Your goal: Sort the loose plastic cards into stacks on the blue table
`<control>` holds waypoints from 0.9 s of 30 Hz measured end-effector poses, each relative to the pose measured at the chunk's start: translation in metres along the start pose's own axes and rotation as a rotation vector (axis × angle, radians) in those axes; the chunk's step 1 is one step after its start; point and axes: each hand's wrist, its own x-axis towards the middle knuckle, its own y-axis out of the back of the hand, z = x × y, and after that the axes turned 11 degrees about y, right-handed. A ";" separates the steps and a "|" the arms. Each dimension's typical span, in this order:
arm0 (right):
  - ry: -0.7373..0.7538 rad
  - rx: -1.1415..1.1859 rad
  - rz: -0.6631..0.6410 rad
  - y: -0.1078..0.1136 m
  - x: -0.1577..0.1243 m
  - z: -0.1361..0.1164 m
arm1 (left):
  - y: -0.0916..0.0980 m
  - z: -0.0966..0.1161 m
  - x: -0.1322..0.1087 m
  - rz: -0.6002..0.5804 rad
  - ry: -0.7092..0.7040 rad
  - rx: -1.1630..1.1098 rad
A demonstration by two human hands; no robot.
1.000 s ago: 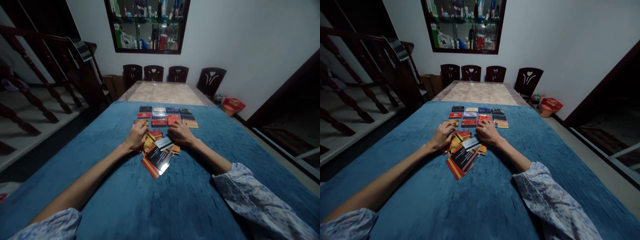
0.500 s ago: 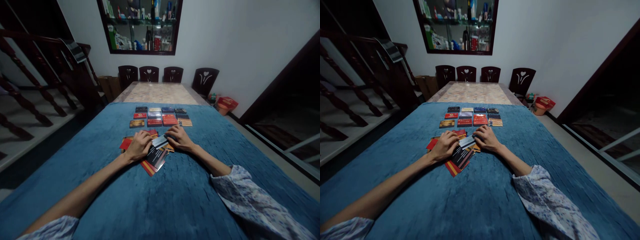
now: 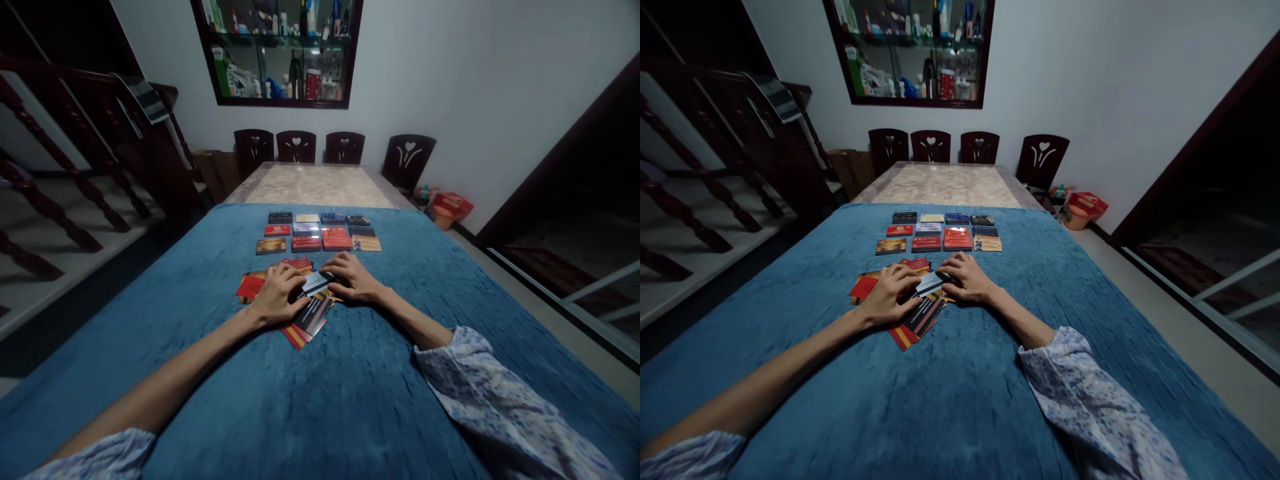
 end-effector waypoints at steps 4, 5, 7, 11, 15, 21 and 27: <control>0.028 0.015 0.037 -0.002 0.000 0.001 | -0.003 -0.002 0.001 0.017 0.014 -0.014; 0.035 0.018 0.048 -0.003 0.000 0.002 | -0.003 -0.002 0.001 0.019 0.016 -0.012; 0.051 0.026 0.069 -0.003 0.001 0.002 | -0.003 -0.003 0.002 0.014 0.007 -0.004; 0.066 0.036 0.095 -0.002 0.003 0.000 | -0.004 -0.004 0.001 0.014 -0.026 -0.001; 0.041 0.033 0.123 -0.003 0.002 0.001 | -0.008 -0.008 0.002 0.060 -0.019 0.009; 0.016 0.007 0.178 -0.012 -0.001 0.007 | -0.011 -0.013 0.004 0.119 -0.024 -0.004; 0.021 -0.010 0.216 -0.014 0.000 0.006 | -0.008 -0.014 0.006 0.117 0.006 -0.063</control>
